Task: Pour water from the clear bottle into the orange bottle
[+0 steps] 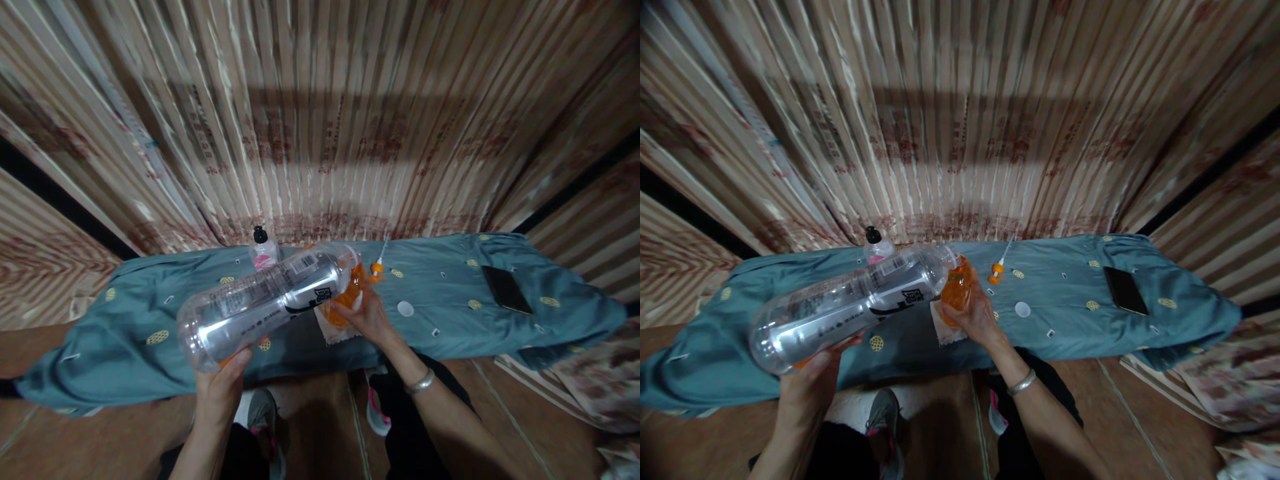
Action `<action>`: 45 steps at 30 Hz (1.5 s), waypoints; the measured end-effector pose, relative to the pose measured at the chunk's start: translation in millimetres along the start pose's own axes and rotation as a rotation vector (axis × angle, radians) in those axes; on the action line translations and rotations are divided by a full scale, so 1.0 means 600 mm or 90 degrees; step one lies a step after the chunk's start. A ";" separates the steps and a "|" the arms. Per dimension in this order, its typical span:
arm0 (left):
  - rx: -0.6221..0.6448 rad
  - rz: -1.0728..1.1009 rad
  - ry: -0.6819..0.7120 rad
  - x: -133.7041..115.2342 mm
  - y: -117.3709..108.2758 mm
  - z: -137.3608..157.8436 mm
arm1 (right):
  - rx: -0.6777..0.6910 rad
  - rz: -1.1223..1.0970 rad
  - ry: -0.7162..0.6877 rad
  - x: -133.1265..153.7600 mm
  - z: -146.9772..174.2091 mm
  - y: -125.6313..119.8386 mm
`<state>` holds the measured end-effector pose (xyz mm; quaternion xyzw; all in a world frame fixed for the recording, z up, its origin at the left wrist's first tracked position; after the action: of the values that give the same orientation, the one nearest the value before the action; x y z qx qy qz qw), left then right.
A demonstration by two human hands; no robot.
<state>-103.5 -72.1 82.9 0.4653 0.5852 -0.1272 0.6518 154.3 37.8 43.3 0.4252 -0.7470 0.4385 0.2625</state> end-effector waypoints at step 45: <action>0.028 -0.034 0.022 -0.003 0.005 0.000 | 0.021 -0.007 0.000 0.007 -0.002 -0.004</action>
<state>-101.7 -71.1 86.1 0.4662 0.6055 -0.1494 0.6275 154.1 36.4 47.9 0.4336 -0.7373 0.4491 0.2582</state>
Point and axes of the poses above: each hand's wrist, its own z-axis away from the middle knuckle, its own y-axis out of the palm, x = y × z, the point moved 4 cm from there along -z, towards the middle knuckle, and after that the axes turned 7 degrees about -x, right-handed, at the moved point
